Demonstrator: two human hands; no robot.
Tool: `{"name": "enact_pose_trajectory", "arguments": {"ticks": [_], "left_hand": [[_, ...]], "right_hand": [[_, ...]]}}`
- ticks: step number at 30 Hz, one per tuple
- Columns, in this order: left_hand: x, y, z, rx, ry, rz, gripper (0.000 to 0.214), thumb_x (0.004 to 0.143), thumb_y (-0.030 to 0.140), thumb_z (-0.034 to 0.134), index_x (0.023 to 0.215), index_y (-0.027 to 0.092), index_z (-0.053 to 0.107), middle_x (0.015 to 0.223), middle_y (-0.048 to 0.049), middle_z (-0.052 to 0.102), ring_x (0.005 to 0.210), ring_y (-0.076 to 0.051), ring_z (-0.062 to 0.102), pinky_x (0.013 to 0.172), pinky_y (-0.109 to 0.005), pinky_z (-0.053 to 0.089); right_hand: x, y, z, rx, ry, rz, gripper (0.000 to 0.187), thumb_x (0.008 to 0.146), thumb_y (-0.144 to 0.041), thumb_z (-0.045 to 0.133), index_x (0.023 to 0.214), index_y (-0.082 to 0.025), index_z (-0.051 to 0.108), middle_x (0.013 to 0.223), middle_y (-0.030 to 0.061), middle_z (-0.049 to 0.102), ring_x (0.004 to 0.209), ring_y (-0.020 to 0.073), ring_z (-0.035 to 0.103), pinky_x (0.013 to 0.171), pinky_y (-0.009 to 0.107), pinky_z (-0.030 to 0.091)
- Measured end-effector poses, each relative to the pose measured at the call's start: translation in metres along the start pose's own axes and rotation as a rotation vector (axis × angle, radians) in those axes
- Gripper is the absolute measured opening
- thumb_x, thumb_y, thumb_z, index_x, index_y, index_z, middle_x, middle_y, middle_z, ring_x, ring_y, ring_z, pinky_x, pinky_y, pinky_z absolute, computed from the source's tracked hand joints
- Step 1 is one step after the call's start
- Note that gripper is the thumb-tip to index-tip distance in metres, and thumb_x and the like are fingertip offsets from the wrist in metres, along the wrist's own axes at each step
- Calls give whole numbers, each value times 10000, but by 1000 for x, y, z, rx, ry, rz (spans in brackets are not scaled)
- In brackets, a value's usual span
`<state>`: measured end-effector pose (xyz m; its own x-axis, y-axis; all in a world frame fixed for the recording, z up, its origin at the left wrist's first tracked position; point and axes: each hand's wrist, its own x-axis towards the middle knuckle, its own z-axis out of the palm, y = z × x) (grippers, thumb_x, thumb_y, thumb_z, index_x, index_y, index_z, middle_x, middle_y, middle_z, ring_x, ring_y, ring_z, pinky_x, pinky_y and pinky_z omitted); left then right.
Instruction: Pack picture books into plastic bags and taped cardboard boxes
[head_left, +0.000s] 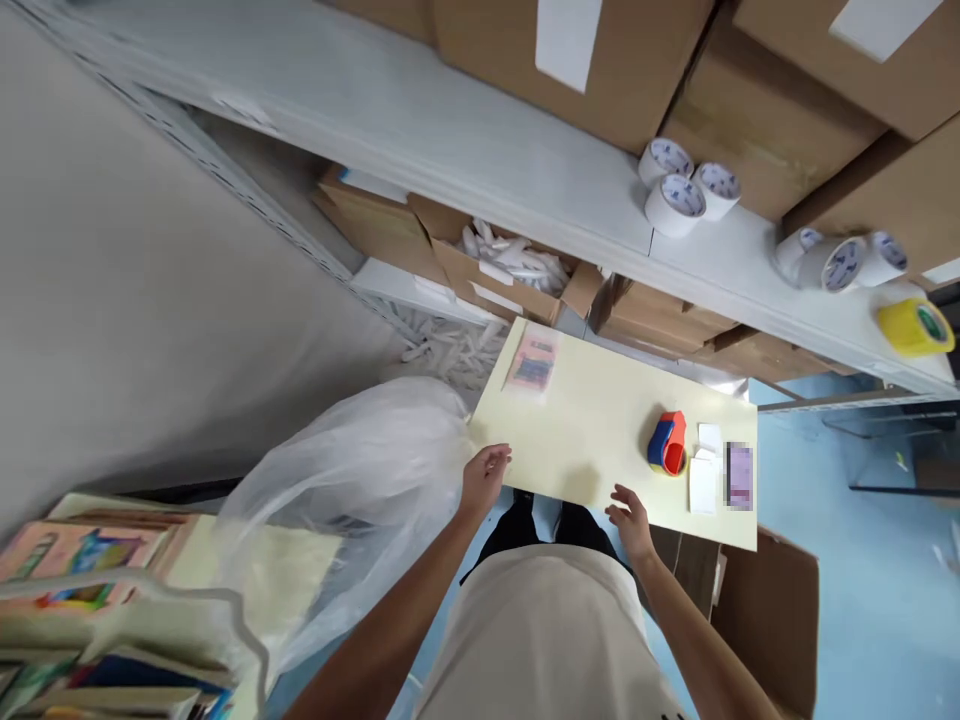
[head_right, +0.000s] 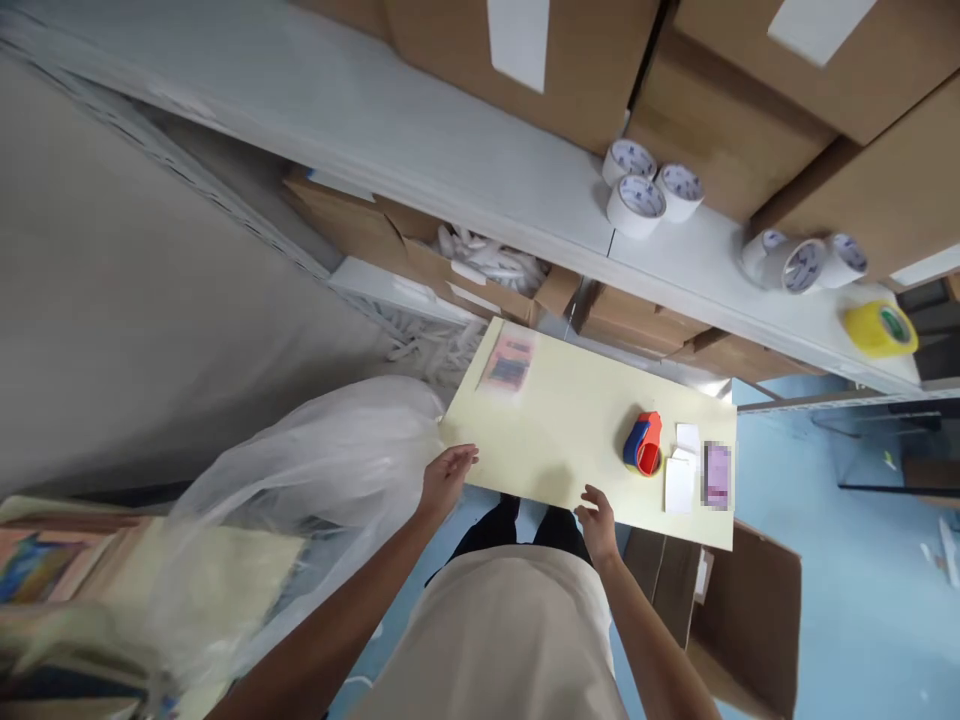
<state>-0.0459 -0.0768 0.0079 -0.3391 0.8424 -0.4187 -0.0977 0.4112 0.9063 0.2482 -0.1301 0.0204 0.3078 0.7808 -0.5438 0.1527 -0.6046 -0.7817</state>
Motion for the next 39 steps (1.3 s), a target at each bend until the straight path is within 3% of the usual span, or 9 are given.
{"name": "enact_pose_trajectory", "arguments": {"ticks": [3,6,10,14,19,25,32,35,39], "left_hand": [[-10,21,0,-58,61,35,341,681,499,694,831,193,700,837,-87,735,743,-227,694,740,-379,566],[-23,40,4,-119,137,84,335,646,487,713,804,192,698,827,-84,733,706,-211,677,731,-374,559],[-56,47,14,-176,220,139,354,623,500,731,796,192,702,809,-77,729,690,-205,662,711,-363,550],[-106,19,33,-211,300,126,389,625,537,732,791,186,707,762,-69,717,677,-207,655,713,-368,549],[-187,-30,47,-310,438,24,407,579,564,756,748,198,705,748,-82,729,635,-219,658,688,-394,565],[-278,-65,15,-308,730,-37,455,577,611,739,770,200,715,754,-71,729,693,-235,672,689,-380,556],[-341,-82,-16,-329,972,41,509,571,642,707,778,177,706,785,-82,719,666,-210,647,690,-370,542],[-373,-93,-36,-321,1014,111,480,610,617,685,786,172,703,749,-70,710,651,-199,636,677,-360,535],[-429,-126,-75,-331,1094,132,430,639,570,668,799,172,704,721,-54,702,637,-191,624,646,-341,522]], "right_hand": [[2,-9,-7,-8,-49,-92,424,619,-368,685,1012,-210,678,916,67,689,662,179,648,632,337,537],[11,-33,1,-31,-155,-247,370,642,-369,680,975,-206,689,880,61,693,643,167,633,634,333,538],[16,-60,9,-22,-327,-438,284,709,-372,657,935,-205,692,829,50,692,644,161,624,635,322,543],[15,-58,2,1,-460,-508,238,773,-392,622,899,-202,689,779,41,688,632,158,622,627,316,547],[3,-27,-9,-20,-592,-450,262,740,-424,666,872,-199,687,738,30,673,581,149,595,587,304,533],[-28,-4,4,-112,-820,-416,345,723,-500,692,880,-193,688,694,24,660,561,162,591,572,310,523],[-76,-16,51,-186,-989,-590,378,716,-542,672,843,-187,694,697,38,674,599,185,609,609,323,524],[-111,-6,76,-214,-1054,-642,412,690,-566,674,830,-178,691,681,39,674,578,183,600,592,322,514],[-176,27,106,-250,-1163,-709,405,710,-558,657,840,-176,693,662,35,669,587,183,600,601,318,511]]}}
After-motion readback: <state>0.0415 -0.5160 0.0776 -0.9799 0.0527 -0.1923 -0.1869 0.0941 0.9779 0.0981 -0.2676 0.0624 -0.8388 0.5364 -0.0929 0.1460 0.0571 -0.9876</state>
